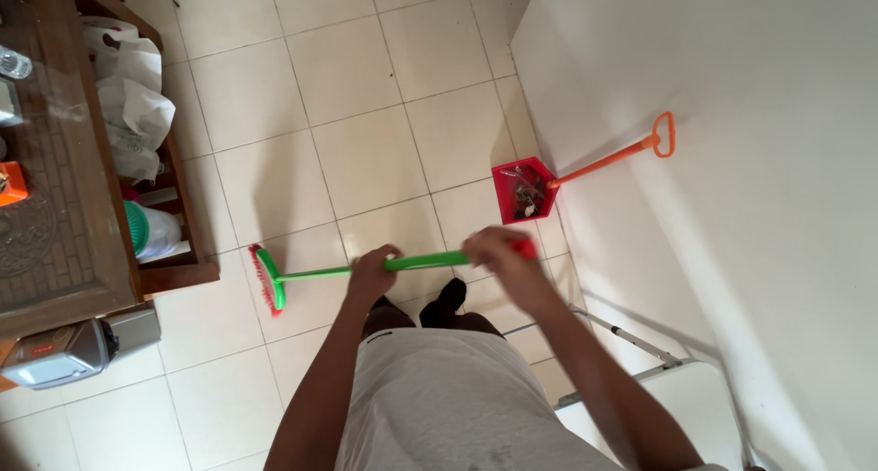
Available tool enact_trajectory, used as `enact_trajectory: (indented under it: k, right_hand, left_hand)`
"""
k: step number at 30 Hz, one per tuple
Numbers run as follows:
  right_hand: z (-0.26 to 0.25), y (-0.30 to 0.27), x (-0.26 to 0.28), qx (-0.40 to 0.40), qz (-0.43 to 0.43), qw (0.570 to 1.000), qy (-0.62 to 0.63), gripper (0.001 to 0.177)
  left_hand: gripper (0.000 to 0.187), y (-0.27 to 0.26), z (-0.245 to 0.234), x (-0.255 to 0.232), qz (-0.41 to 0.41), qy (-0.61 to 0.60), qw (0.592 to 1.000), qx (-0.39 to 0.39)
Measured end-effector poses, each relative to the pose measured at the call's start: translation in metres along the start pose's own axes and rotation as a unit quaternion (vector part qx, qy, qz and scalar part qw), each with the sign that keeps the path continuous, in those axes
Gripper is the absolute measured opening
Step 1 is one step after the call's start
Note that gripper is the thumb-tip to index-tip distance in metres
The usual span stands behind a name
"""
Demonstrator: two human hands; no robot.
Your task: The person sweeps the tiled floor using a broom, pushing debris across the room. They use the broom to sweep the gathered debris into a dustpan.
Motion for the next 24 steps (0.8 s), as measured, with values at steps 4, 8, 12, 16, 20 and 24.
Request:
enact_trajectory:
  k: [4, 8, 12, 16, 20, 24]
  right_hand:
    - [0.022, -0.018, 0.017, 0.107, -0.086, 0.987, -0.078, 0.035]
    - [0.007, -0.052, 0.082, 0.034, -0.099, 0.975, -0.196, 0.033]
    - [0.003, -0.093, 0.138, -0.018, -0.108, 0.961, -0.252, 0.021]
    - [0.025, -0.113, 0.153, 0.002, -0.204, 0.923, -0.326, 0.012]
    - [0.042, -0.113, 0.143, 0.04, -0.231, 0.903, -0.36, 0.014]
    - [0.074, -0.112, 0.129, 0.072, -0.265, 0.875, -0.398, 0.029]
  left_hand:
    - [0.02, 0.017, 0.027, 0.022, 0.121, -0.038, 0.99, -0.065]
    - [0.011, 0.006, 0.056, -0.063, 0.224, -0.143, 0.963, -0.049]
    - [0.011, -0.012, 0.068, -0.158, 0.261, -0.199, 0.944, 0.021]
    - [0.013, -0.023, 0.068, -0.205, 0.314, -0.242, 0.915, 0.081]
    - [0.016, -0.012, 0.071, -0.213, 0.299, -0.266, 0.902, 0.163]
    - [0.016, -0.005, 0.056, -0.199, 0.316, -0.217, 0.901, 0.203]
Point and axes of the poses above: each hand's wrist, its own y-axis towards the middle knuckle, its own z-axis out of the palm, x = y × z, the point moved 3 cm from there along y, towards the middle knuckle, and after that the axes turned 7 degrees about -z, right-handed, at the moved point
